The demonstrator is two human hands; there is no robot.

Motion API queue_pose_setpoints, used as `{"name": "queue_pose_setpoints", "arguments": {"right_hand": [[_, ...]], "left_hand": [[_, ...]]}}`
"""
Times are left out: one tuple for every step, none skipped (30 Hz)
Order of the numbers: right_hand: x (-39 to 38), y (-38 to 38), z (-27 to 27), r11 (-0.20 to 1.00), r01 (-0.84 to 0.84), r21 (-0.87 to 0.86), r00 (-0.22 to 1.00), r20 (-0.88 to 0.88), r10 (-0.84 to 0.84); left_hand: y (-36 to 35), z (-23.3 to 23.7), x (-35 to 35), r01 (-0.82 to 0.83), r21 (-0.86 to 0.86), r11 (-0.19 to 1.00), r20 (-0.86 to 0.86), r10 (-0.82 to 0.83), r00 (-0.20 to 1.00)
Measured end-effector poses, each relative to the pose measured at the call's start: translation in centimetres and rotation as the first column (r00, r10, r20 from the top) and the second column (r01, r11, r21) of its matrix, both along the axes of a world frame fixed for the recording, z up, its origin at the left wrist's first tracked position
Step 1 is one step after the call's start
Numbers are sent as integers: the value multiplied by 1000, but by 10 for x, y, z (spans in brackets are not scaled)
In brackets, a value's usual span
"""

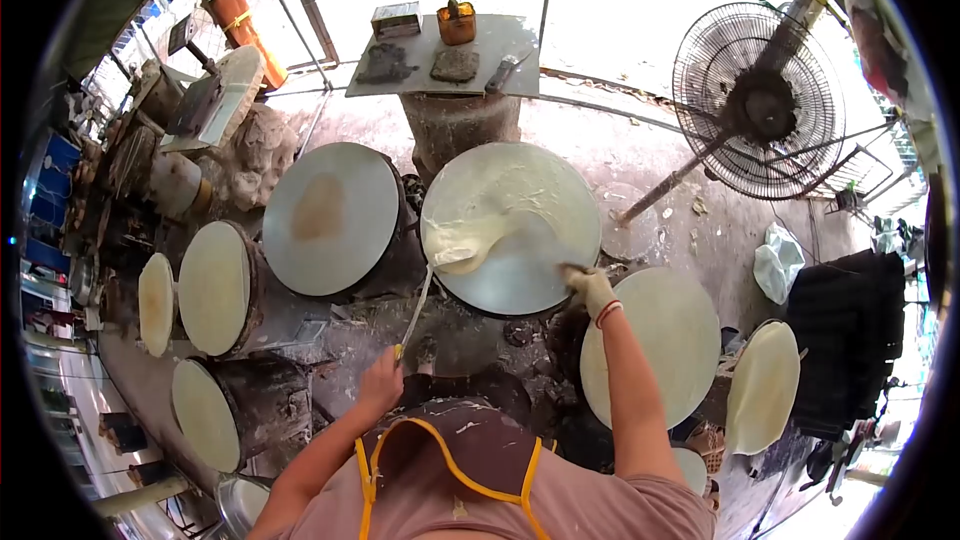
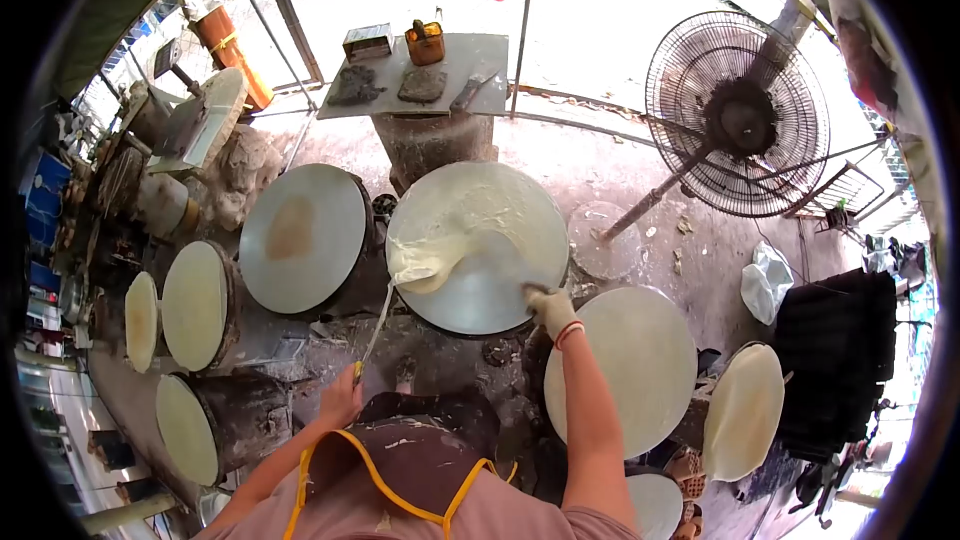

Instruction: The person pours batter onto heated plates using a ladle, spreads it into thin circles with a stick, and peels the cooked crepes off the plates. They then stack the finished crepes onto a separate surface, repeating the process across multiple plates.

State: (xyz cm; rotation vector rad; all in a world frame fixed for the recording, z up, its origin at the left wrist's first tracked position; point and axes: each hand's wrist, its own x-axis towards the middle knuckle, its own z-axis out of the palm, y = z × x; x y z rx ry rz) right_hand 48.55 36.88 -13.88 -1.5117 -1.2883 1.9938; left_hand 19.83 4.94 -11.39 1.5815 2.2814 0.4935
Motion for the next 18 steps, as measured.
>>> {"name": "queue_pose_setpoints", "arguments": {"right_hand": [[2,-5,-10,982,185,26,983,-19,-184],[4,-11,-22,930,365,50,931,-41,-363],[-5,-21,-29,954,273,122,962,-37,-270],[-22,-28,-36,988,123,92,960,241,-141],[-21,-42,-34,998,-9,66,990,141,0],[-20,-60,-32,988,-143,56,989,36,141],[-19,-72,-31,990,-130,-48,991,-7,130],[-18,-88,-23,995,-43,-95,999,-37,40],[-16,-106,-11,989,43,-144,997,-63,-53],[-14,-127,-7,973,127,-195,986,-85,-146],[-11,-148,-50,933,299,-199,930,-159,-331],[-21,-175,-59,824,508,-251,793,-236,-561],[-43,-200,-51,803,516,-299,778,-228,-585],[-75,-220,-39,783,521,-341,764,-222,-605],[-111,-230,-54,780,485,-395,802,-155,-577],[-152,-240,-51,848,461,-261,851,-138,-506],[-189,-240,-45,881,399,-255,836,-293,-464],[-222,-233,-34,922,346,-172,884,-269,-382]], "left_hand": [[-2,-2,-3,3,-19,1000,7,-3,1000],[-2,-7,-8,9,-38,999,14,-8,1000],[0,-9,-14,16,-52,998,21,-15,1000],[1,-8,-19,42,11,999,43,-43,998],[1,-5,-25,66,70,995,64,-71,995],[0,-2,-32,88,132,987,85,-100,991],[-2,0,-39,99,154,983,111,-116,987],[-3,4,-48,111,176,978,136,-136,981],[-2,10,-58,123,198,972,161,-156,975],[-1,17,-67,128,225,966,202,-174,964],[6,29,-74,132,252,959,243,-194,950],[9,36,-83,138,271,953,286,-217,933],[14,38,-94,150,297,943,335,-250,908],[21,40,-105,156,330,931,382,-283,880],[25,41,-116,153,361,920,429,-310,848],[28,50,-129,133,282,950,548,-273,791],[29,66,-140,120,197,973,654,-222,723],[28,77,-151,115,110,987,745,-159,648]]}}
